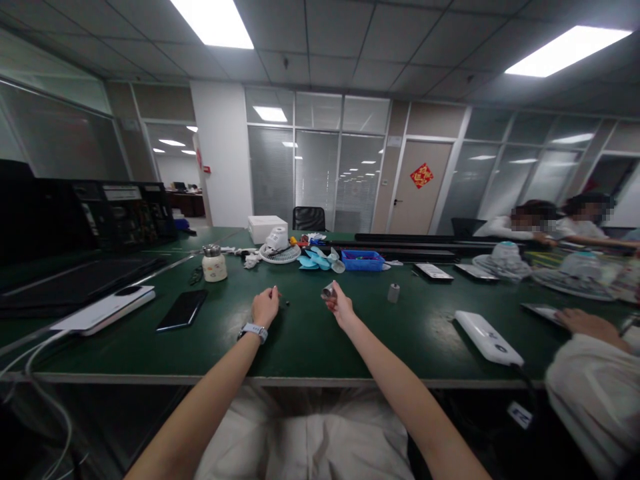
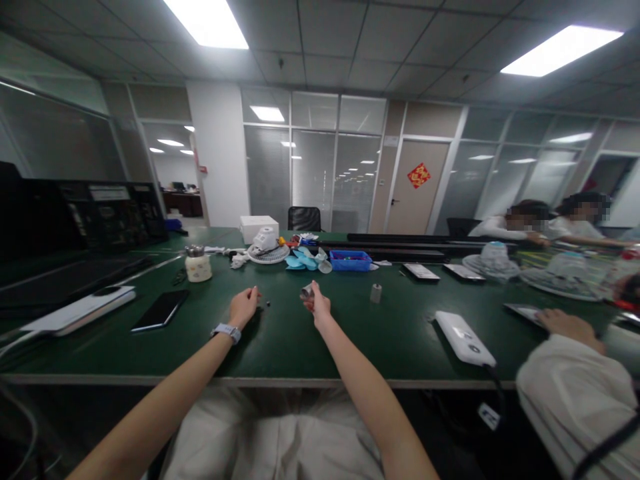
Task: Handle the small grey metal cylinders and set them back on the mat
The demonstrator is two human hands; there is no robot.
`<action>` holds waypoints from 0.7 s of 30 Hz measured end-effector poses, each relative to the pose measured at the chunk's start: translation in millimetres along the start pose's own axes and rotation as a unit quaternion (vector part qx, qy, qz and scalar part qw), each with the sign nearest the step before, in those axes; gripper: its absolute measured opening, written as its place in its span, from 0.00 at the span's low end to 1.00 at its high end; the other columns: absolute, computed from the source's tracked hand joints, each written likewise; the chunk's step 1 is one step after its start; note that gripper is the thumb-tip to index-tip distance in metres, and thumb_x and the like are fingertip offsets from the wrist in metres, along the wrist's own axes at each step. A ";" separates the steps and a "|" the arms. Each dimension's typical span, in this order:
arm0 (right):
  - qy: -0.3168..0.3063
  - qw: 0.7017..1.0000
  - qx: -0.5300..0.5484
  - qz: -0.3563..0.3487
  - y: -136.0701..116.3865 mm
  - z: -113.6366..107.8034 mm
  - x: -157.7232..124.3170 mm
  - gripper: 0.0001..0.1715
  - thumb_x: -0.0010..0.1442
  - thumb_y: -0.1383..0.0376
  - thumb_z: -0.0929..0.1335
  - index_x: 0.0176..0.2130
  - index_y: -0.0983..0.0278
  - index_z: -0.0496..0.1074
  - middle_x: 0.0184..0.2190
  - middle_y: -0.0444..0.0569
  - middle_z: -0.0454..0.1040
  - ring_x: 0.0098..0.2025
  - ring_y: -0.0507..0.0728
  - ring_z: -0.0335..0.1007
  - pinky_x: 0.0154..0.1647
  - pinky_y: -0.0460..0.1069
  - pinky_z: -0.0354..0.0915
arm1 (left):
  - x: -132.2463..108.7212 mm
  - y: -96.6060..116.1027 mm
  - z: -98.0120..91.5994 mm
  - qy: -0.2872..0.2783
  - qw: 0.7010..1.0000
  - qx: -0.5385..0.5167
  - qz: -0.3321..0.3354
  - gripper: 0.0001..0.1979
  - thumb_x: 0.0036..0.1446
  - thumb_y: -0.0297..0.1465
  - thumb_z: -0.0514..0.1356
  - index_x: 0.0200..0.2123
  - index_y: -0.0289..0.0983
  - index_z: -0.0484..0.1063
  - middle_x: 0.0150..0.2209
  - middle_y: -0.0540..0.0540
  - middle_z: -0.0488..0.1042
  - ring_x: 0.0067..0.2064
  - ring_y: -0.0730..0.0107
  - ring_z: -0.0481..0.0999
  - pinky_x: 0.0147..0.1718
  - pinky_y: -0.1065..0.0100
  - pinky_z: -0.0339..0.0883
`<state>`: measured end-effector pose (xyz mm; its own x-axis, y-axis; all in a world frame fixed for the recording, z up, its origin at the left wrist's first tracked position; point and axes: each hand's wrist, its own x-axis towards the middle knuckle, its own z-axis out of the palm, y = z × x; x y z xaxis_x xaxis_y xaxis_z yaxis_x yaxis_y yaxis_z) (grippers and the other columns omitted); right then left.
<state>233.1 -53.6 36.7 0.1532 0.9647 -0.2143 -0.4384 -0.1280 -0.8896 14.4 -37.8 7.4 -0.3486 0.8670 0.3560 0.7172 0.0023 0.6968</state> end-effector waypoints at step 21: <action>-0.033 0.999 0.007 0.027 -2.4 0.4 -2.0 0.17 0.65 0.59 0.62 0.31 0.69 0.70 0.21 0.48 0.75 0.16 0.46 0.64 0.18 0.40 0.58 | -1.2 0.7 -0.2 -0.015 1.000 -0.015 -0.008 0.19 0.62 0.42 0.46 0.38 0.41 0.74 0.32 0.45 0.78 0.35 0.63 0.75 0.31 0.69 0.59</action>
<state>233.5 -55.2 39.4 0.0711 0.9694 -0.2350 -0.4569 -0.1778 -0.8716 15.1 -38.9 7.6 -0.3407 0.8817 0.3265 0.6940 0.0015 0.7200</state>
